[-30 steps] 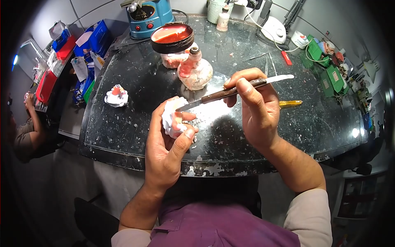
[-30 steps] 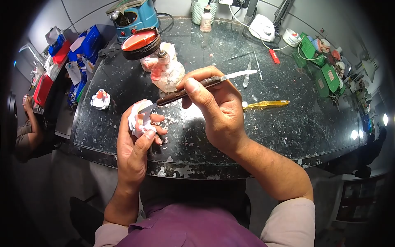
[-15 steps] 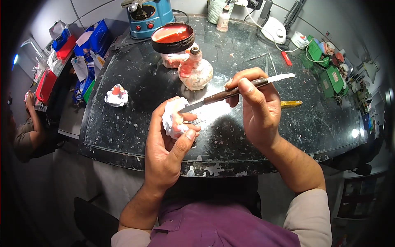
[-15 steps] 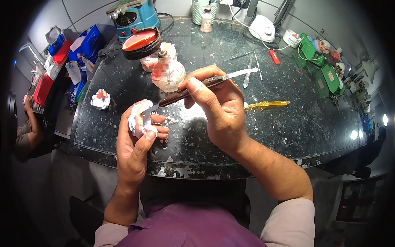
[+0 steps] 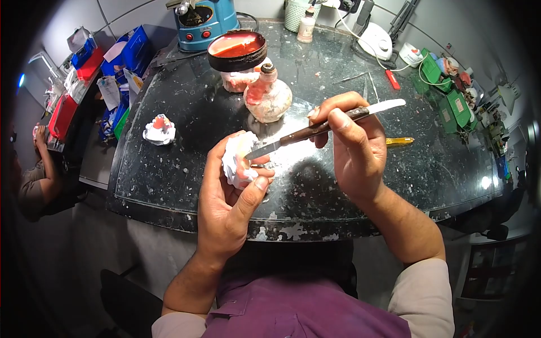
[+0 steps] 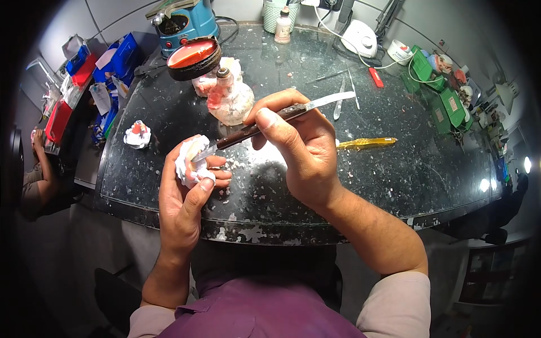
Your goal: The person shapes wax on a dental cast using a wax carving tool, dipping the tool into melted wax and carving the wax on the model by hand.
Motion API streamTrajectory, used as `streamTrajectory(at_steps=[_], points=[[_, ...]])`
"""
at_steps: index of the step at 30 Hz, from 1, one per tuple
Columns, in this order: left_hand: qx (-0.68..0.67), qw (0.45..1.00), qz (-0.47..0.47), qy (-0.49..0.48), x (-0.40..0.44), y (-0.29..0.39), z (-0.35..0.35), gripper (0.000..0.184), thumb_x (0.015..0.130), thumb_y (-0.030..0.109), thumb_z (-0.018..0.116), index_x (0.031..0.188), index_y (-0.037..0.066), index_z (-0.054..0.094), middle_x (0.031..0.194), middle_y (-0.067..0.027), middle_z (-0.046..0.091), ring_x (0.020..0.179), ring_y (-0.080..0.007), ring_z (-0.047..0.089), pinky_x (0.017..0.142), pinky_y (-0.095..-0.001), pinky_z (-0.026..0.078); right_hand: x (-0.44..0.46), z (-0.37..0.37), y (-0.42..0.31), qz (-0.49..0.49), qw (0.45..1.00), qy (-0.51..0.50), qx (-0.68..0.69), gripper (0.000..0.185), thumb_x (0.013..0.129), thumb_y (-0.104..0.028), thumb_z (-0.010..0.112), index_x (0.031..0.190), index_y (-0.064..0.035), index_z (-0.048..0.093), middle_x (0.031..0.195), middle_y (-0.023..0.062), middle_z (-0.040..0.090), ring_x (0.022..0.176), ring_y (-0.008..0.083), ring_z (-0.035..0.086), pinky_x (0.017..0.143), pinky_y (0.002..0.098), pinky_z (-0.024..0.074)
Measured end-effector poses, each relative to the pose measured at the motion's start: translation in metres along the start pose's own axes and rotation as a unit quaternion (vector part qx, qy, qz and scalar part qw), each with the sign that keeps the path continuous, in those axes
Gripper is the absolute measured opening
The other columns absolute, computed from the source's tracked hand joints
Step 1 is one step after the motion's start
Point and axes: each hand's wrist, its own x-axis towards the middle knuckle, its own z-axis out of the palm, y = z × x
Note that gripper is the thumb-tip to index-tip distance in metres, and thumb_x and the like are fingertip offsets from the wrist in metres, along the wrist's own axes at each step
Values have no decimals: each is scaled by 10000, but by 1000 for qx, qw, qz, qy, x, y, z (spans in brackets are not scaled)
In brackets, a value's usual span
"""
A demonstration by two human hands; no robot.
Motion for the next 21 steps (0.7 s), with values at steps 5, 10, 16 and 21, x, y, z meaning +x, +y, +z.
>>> streamTrajectory(at_steps=[5,10,16,21], points=[[1,1000,0,-4,0,1,0,538,894,102,553,1363,-15,317,1102,-182,564,934,-178,607,844,-315,510,0,3,1,6,1000,12,-3,158,937,-159,547,951,-6,587,872,51,610,739,106,564,688,243,454],[6,1000,1,-6,0,0,-1,541,892,102,560,1364,-8,320,1105,-173,564,938,-172,603,848,-314,508,0,2,2,-3,1000,-9,3,157,937,-157,550,966,-7,585,888,54,609,750,105,568,703,244,459],[11,1000,4,-10,0,-1,-1,543,890,98,562,1366,-4,322,1109,-166,560,940,-168,599,856,-309,504,-1,2,2,9,1000,-14,5,153,934,-154,550,954,-7,590,896,59,610,758,114,572,707,251,461],[6,1000,-9,0,-1,1,0,538,884,85,582,1360,7,343,1107,-151,562,938,-156,595,858,-298,502,1,1,2,12,1000,-4,0,160,935,-160,548,948,-6,589,894,59,610,752,113,571,705,249,459]])
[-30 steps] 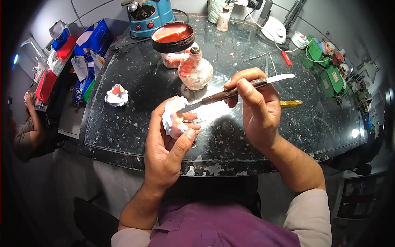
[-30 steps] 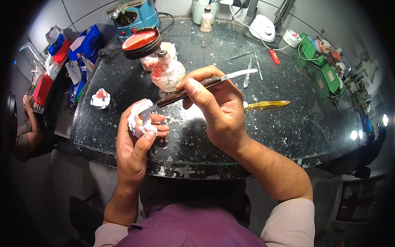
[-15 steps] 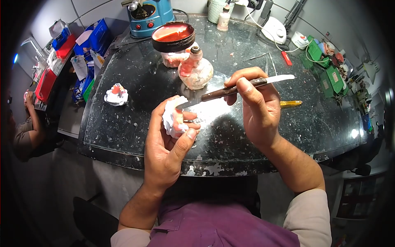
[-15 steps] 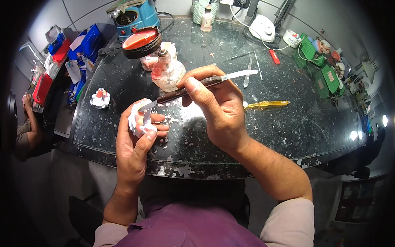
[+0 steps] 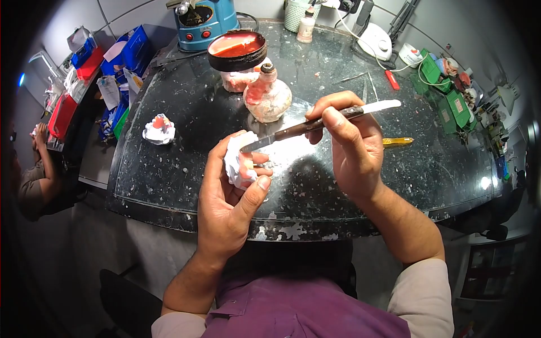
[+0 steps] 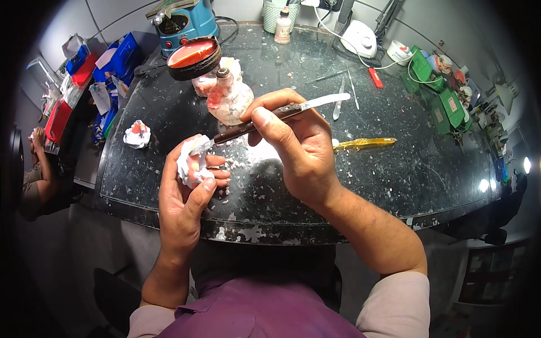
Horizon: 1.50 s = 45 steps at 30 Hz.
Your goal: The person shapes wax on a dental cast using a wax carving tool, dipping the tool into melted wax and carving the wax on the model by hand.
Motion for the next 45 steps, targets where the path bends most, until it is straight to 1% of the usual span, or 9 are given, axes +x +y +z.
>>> streamTrajectory(at_steps=[5,7,9,19,28,30,33,36,45], points=[[18,1000,-3,14,-1,-2,1,534,881,55,592,1358,13,356,1095,-124,566,933,-134,588,863,-279,495,2,-3,-2,-20,1000,-13,-12,168,937,-164,541,950,-2,584,888,59,610,748,112,566,704,248,458],[37,999,0,24,-1,-2,2,535,879,43,595,1358,13,358,1092,-117,568,929,-126,586,864,-274,493,4,-3,-2,-28,999,29,-7,170,938,-162,537,944,1,584,881,61,609,745,111,564,701,246,457],[29,999,-13,28,-1,-3,2,581,865,82,664,1355,16,359,1113,-87,544,965,-108,538,870,-260,461,4,-3,-3,-28,999,38,-8,171,939,-160,531,935,1,589,873,62,607,736,111,564,694,243,457],[36,999,-15,26,0,-1,2,574,868,82,668,1352,-9,372,1107,-87,550,1018,-114,534,901,-267,451,3,-2,-3,-21,999,18,-43,154,928,-140,545,927,6,595,875,55,610,724,108,567,677,240,462],[3,999,-26,29,-1,-2,2,574,861,106,688,1338,-26,396,1086,-71,555,995,-107,538,887,-260,453,4,-6,-4,-19,1000,-19,-15,178,929,-161,540,924,8,595,876,66,610,730,115,562,685,248,462],[6,999,-15,33,1,-2,3,571,860,91,685,1341,-23,398,1057,-51,547,940,-79,524,852,-233,452,4,-6,-4,-18,999,-26,-21,183,931,-167,538,922,7,595,876,66,609,731,115,560,686,249,461],[14,999,-26,34,0,-1,3,557,860,71,678,1337,-22,405,1023,-29,539,883,-53,500,821,-208,442,4,-4,-2,-8,999,4,-40,181,932,-167,539,920,4,596,871,63,609,733,112,557,687,248,458],[22,999,-27,38,1,1,5,541,861,55,670,1331,-20,414,1005,-15,529,853,-38,479,803,-195,435,5,-4,-1,-18,1000,19,-11,177,931,-170,544,921,0,597,863,55,608,731,108,554,691,243,454],[19,999,-21,38,1,0,5,530,862,54,668,1324,-24,420,1036,-25,547,903,-53,508,834,-217,448,5,-5,0,-14,1000,18,-6,164,932,-162,550,944,-5,593,871,49,608,734,106,551,692,240,450]])
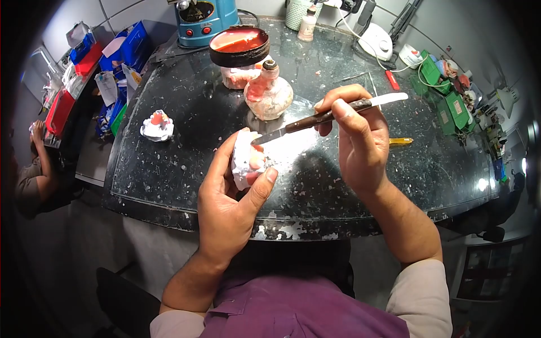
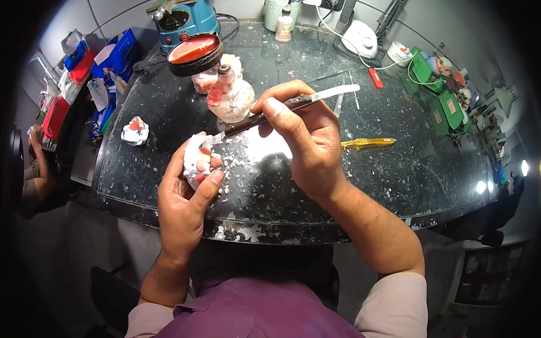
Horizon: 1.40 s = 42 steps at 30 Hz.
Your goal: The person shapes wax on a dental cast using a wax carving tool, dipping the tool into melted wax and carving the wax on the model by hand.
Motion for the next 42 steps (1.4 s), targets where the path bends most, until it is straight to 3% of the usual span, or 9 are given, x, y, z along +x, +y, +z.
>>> streamTrajectory(at_steps=[13,21,29,32,42], points=[[2,1000,1,5,0,0,0,542,855,42,673,1328,-24,417,970,-4,538,831,-33,476,801,-198,439,-1,-1,-3,11,1000,-10,-17,177,924,-171,553,918,0,596,872,55,610,731,112,557,687,243,456],[-9,1000,3,-8,0,-2,-2,551,854,76,685,1324,-25,414,1090,-71,570,1014,-103,535,866,-246,455,-2,-2,-4,7,999,-40,-17,188,924,-174,538,924,7,591,869,64,605,730,116,560,688,247,458],[-22,1000,-18,-5,0,0,-4,520,883,111,664,1316,-27,412,1050,-54,582,924,-71,534,834,-220,454,2,-8,1,63,995,-16,73,187,920,-174,532,923,6,581,888,83,594,785,139,535,748,282,434],[-13,999,-37,2,0,4,-1,506,889,120,659,1310,-24,420,1032,-47,588,910,-62,530,824,-214,454,3,-4,1,78,994,12,78,195,926,-180,527,921,6,583,902,90,595,804,147,532,767,295,427],[-6,1000,-26,-6,0,1,-3,544,881,143,674,1322,-31,408,1051,-68,594,953,-80,553,846,-228,460,-2,-1,1,57,997,-32,41,190,936,-169,530,953,11,587,886,68,602,758,127,553,728,258,451]])
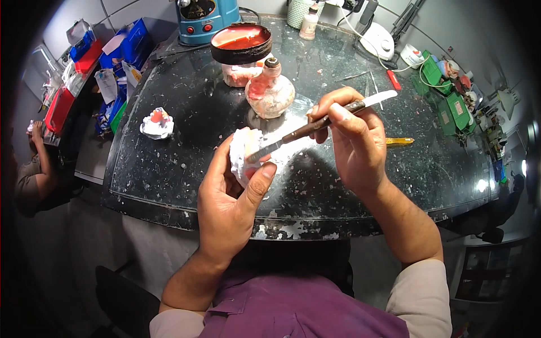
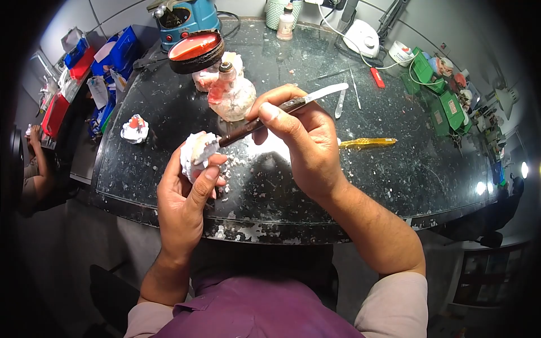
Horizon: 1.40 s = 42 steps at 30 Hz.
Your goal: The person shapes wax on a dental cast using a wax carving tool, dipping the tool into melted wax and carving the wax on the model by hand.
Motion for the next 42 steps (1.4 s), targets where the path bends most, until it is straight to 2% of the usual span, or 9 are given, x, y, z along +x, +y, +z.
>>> streamTrajectory(at_steps=[17,19,22,24,28,32,34,37,42], points=[[-1,1000,8,2,0,-1,2,535,876,142,682,1307,-42,426,1069,-60,584,969,-81,547,857,-234,449,0,1,-4,-21,999,8,-45,179,920,-167,538,920,7,584,876,77,603,753,128,549,706,259,451],[-8,1000,14,3,1,-2,1,531,873,141,685,1305,-38,432,1068,-57,580,965,-78,545,855,-233,449,1,-3,-4,-7,1000,-4,18,173,908,-162,536,910,4,583,873,78,598,750,132,535,695,270,439],[5,1000,5,2,0,-3,-3,543,871,123,680,1318,-21,408,1082,-82,582,967,-91,550,854,-243,453,5,-8,-2,-6,999,45,30,186,891,-181,534,911,0,577,863,82,588,746,135,513,697,281,415],[-13,999,26,-24,1,-1,-4,556,888,149,639,1344,-4,360,1124,-176,597,933,-151,616,811,-259,485,7,-11,-2,-9,998,47,27,189,890,-182,533,914,1,575,863,83,586,745,136,513,707,283,414],[-64,997,33,-33,1,-1,-7,583,880,156,641,1353,2,337,1175,-217,564,965,-200,620,847,-304,492,13,-14,-2,-11,994,97,43,196,890,-190,532,931,-4,577,860,79,580,747,147,515,727,287,409],[-69,996,35,-54,4,-2,-10,593,871,148,653,1362,5,352,1207,-198,548,1021,-209,594,867,-317,494,42,-20,-12,-88,988,124,8,207,921,-181,508,975,2,588,922,79,610,810,155,553,796,294,434],[-25,997,57,-37,5,-4,-9,572,864,124,665,1350,3,390,1218,-169,549,1022,-191,587,879,-307,496,57,-18,-17,-147,974,100,-140,200,949,-153,501,998,0,621,932,84,641,808,131,586,780,283,459],[-51,997,47,-30,5,-2,-6,516,875,103,652,1322,-17,425,1200,-133,565,1014,-154,581,895,-297,497,73,-13,-22,-160,959,85,-220,189,944,-182,557,987,-14,632,868,43,647,789,105,583,755,240,443],[-78,996,29,-32,7,-3,-9,477,899,102,623,1309,-41,425,1175,-117,579,1013,-134,580,897,-291,494,90,-11,-18,-208,959,102,-165,170,939,-167,561,945,-11,631,845,46,639,761,101,578,760,237,439]])
